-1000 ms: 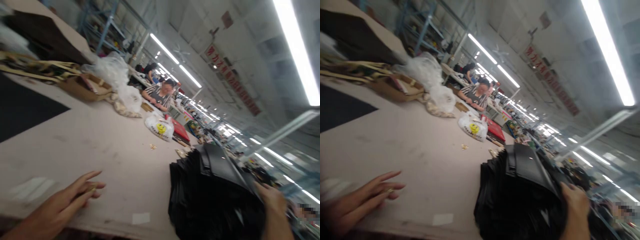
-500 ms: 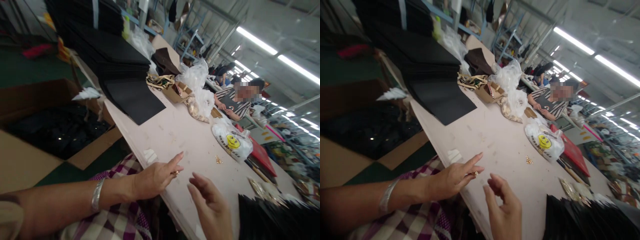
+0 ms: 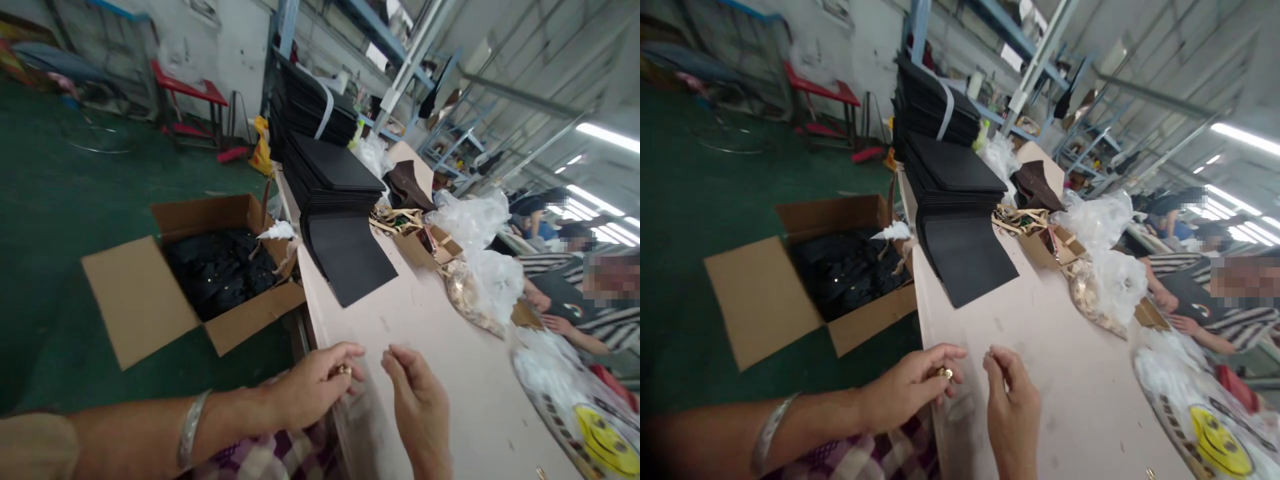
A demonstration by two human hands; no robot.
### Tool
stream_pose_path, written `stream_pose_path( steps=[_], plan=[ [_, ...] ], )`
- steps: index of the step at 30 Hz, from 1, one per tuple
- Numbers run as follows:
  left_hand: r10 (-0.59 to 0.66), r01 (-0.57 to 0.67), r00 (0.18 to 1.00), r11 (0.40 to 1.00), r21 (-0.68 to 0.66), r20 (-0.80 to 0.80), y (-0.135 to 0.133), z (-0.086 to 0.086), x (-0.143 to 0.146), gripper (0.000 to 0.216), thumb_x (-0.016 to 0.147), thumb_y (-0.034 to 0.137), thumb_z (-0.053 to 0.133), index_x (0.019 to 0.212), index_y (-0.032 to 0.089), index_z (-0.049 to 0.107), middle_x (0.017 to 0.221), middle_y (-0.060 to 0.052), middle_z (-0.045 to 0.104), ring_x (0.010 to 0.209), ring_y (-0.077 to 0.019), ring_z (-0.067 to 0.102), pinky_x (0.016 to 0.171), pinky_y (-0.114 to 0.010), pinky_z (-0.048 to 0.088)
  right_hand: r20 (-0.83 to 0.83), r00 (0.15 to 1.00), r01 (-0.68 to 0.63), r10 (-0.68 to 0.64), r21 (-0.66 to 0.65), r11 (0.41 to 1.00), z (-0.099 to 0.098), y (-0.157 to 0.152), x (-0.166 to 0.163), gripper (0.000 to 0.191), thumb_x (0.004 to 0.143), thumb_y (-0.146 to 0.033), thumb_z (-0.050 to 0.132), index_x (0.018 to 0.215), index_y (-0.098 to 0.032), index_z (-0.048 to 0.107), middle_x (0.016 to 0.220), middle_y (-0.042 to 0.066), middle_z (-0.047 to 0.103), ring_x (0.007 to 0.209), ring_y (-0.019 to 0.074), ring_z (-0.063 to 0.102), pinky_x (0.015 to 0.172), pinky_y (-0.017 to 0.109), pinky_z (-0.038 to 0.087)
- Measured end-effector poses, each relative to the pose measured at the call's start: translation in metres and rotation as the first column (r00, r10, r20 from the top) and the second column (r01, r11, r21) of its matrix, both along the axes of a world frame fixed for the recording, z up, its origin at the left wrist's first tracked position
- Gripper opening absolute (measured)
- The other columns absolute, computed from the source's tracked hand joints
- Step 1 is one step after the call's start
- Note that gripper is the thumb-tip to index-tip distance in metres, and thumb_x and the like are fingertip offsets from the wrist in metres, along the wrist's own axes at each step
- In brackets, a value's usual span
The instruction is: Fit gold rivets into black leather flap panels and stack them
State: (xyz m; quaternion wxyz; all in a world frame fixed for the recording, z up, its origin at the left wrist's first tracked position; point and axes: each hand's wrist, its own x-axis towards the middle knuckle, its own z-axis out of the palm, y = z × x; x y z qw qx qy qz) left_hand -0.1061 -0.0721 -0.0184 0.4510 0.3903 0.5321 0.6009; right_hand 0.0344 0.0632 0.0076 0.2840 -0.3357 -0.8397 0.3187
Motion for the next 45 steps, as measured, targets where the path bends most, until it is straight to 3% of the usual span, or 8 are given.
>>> stream_pose_path(
  steps=[7,12,14,19,23,29,40,45],
  plan=[
    [0.254,-0.208,0.942,0.955,-0.211,0.219,-0.018,-0.008,-0.057,0.049,0.078,0.047,0.064,0.112,0.013,0.059,0.071,0.001,0.061,0.054,-0.0087,0.047,0.051,-0.021,0.031,0.304,0.944,-0.24,0.129,0.365,0.9,-0.013,0.066,-0.14,0.023,0.094,-0.022,0.042,0.097,-0.018,0.064,0.093,0.009,0.071,0.088,0.0234,0.063,0.08,0.034,0.046],
    [0.379,-0.334,0.909,0.911,-0.242,0.174,-0.022,-0.015,-0.074,0.05,0.081,0.053,0.062,0.112,0.014,0.059,0.085,-0.002,0.065,0.047,-0.0049,0.038,0.046,-0.02,0.026,0.401,0.901,-0.337,0.167,0.403,0.851,-0.014,0.05,-0.135,0.024,0.092,-0.015,0.039,0.09,-0.019,0.062,0.087,0.011,0.068,0.085,0.0268,0.058,0.078,0.037,0.042],
    [0.389,-0.344,0.904,0.908,-0.239,0.177,-0.022,-0.018,-0.075,0.046,0.082,0.052,0.062,0.109,0.014,0.06,0.087,-0.002,0.067,0.045,-0.0042,0.036,0.044,-0.021,0.025,0.443,0.862,-0.407,0.247,0.313,0.858,-0.01,0.03,-0.108,0.023,0.092,-0.015,0.04,0.087,-0.021,0.061,0.082,0.008,0.066,0.081,0.0254,0.057,0.074,0.036,0.042],
    [0.284,-0.222,0.855,0.957,-0.188,0.435,-0.024,-0.02,-0.062,0.042,0.072,0.047,0.076,0.097,0.014,0.066,0.087,-0.004,0.071,0.072,-0.0155,0.062,0.063,-0.024,0.047,0.331,0.714,-0.54,0.617,-0.301,0.786,0.0,-0.015,-0.041,0.016,0.088,-0.021,0.055,0.08,-0.026,0.068,0.08,0.0,0.066,0.074,0.0171,0.061,0.067,0.027,0.045],
    [0.29,-0.169,0.78,0.951,-0.26,0.554,-0.026,-0.02,-0.05,0.035,0.068,0.045,0.079,0.077,0.015,0.066,0.068,-0.001,0.068,0.059,-0.0147,0.06,0.056,-0.025,0.046,0.133,0.94,-0.21,0.314,-0.5,0.84,-0.01,-0.02,-0.031,0.02,0.085,-0.041,0.064,0.095,-0.024,0.072,0.078,0.001,0.068,0.07,0.0164,0.063,0.066,0.028,0.051],
    [0.281,-0.132,0.803,0.944,-0.303,0.525,-0.029,-0.024,-0.047,0.044,0.069,0.055,0.075,0.06,0.017,0.056,0.044,0.006,0.048,0.034,-0.0062,0.036,0.035,-0.02,0.024,-0.003,0.991,-0.1,0.136,-0.695,0.712,-0.019,-0.018,-0.055,0.036,0.069,-0.048,0.079,0.083,-0.016,0.072,0.07,0.002,0.066,0.065,0.0159,0.064,0.059,0.026,0.057],
    [0.221,-0.097,0.86,0.956,-0.277,0.459,-0.029,-0.021,-0.041,0.045,0.073,0.058,0.069,0.066,0.015,0.06,0.048,0.005,0.047,0.036,-0.0057,0.034,0.034,-0.018,0.022,-0.056,0.99,-0.135,0.129,-0.641,0.756,-0.019,-0.026,-0.063,0.025,0.077,-0.037,0.073,0.087,-0.018,0.06,0.068,-0.005,0.057,0.057,0.0106,0.058,0.048,0.021,0.052],
    [0.044,-0.022,0.993,0.979,-0.204,0.107,-0.026,0.002,-0.037,0.043,0.087,0.056,0.055,0.082,0.016,0.069,0.057,0.002,0.057,0.046,-0.0104,0.049,0.04,-0.019,0.036,-0.104,0.993,-0.097,0.056,-0.45,0.888,0.002,-0.025,-0.048,0.023,0.078,-0.034,0.072,0.087,-0.02,0.056,0.068,-0.006,0.057,0.056,0.0101,0.056,0.054,0.023,0.048]
  ],
)
